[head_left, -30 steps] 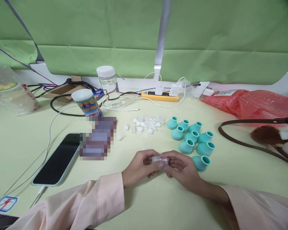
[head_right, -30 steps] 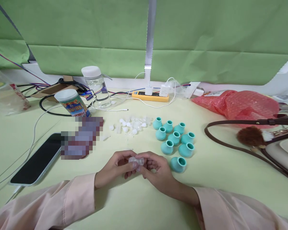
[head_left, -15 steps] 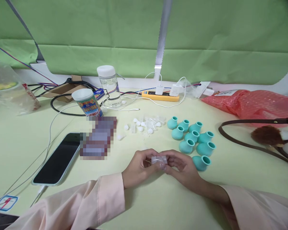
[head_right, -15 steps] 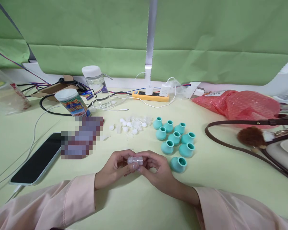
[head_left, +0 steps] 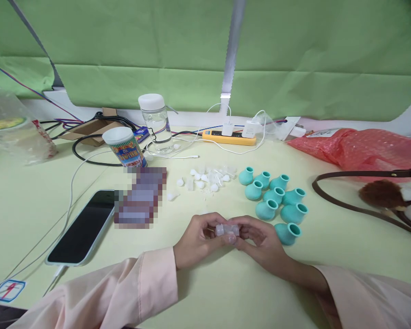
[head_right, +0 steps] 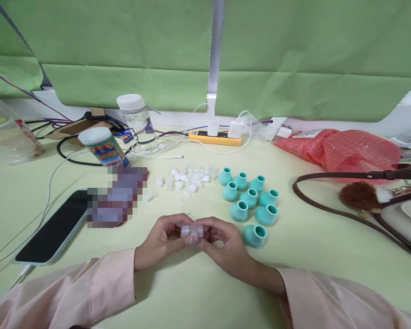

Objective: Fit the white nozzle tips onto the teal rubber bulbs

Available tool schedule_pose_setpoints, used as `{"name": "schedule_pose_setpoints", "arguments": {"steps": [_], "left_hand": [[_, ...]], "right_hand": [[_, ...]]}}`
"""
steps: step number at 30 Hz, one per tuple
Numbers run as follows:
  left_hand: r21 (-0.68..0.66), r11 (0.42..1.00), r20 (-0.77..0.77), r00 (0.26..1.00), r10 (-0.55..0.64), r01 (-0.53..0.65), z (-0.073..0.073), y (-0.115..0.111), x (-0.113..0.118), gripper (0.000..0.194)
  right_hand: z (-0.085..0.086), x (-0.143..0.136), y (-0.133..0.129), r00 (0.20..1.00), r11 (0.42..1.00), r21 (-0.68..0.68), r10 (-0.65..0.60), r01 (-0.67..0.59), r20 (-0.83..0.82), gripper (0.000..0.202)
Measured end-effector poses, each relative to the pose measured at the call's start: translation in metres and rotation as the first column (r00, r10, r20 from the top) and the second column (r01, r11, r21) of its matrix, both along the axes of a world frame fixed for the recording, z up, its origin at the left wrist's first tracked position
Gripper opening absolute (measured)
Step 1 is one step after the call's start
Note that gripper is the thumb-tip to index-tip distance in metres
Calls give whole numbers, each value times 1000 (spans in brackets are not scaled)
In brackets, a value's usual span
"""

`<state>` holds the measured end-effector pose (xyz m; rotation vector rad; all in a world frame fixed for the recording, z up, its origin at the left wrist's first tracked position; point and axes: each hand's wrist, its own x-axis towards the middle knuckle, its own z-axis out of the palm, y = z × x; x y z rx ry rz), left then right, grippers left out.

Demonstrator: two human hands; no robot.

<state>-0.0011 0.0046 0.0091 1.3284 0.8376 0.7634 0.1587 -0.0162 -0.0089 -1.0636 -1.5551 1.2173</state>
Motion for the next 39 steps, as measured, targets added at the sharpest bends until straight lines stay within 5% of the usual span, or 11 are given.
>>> {"name": "schedule_pose_setpoints", "arguments": {"steps": [8,12,15,17,19,21,26,29,33,39], "left_hand": [[-26,997,18,998,66,-66,-3,-1,2,27],[10,991,-8,991,131,-131,-2,1,0,24],[19,980,-22,980,198,-197,0,2,0,20],[35,970,-46,969,243,-241,0,2,0,20],[60,957,-49,957,285,-282,0,2,2,19],[87,945,-19,948,317,-314,-2,3,3,19],[98,936,10,941,339,-339,-8,5,2,20],[46,948,24,949,314,-314,-8,7,1,22],[16,965,18,965,261,-261,-8,7,1,20],[37,969,-36,969,246,-245,-9,6,1,19]], "right_hand": [[-4,0,1,1000,999,39,-15,15,12,17],[-4,0,-3,993,973,211,-109,97,42,33],[1,4,-7,969,877,474,-179,80,167,42],[9,6,-8,917,755,656,-257,-7,306,43],[18,8,-7,814,626,770,-381,-123,439,44],[28,11,-4,649,564,787,-506,-248,568,41],[46,22,9,199,645,674,-653,-359,731,40],[44,29,17,59,679,630,-661,-376,748,32],[35,31,20,97,664,632,-655,-400,750,25],[39,27,11,450,644,684,-526,-343,721,21]]}}
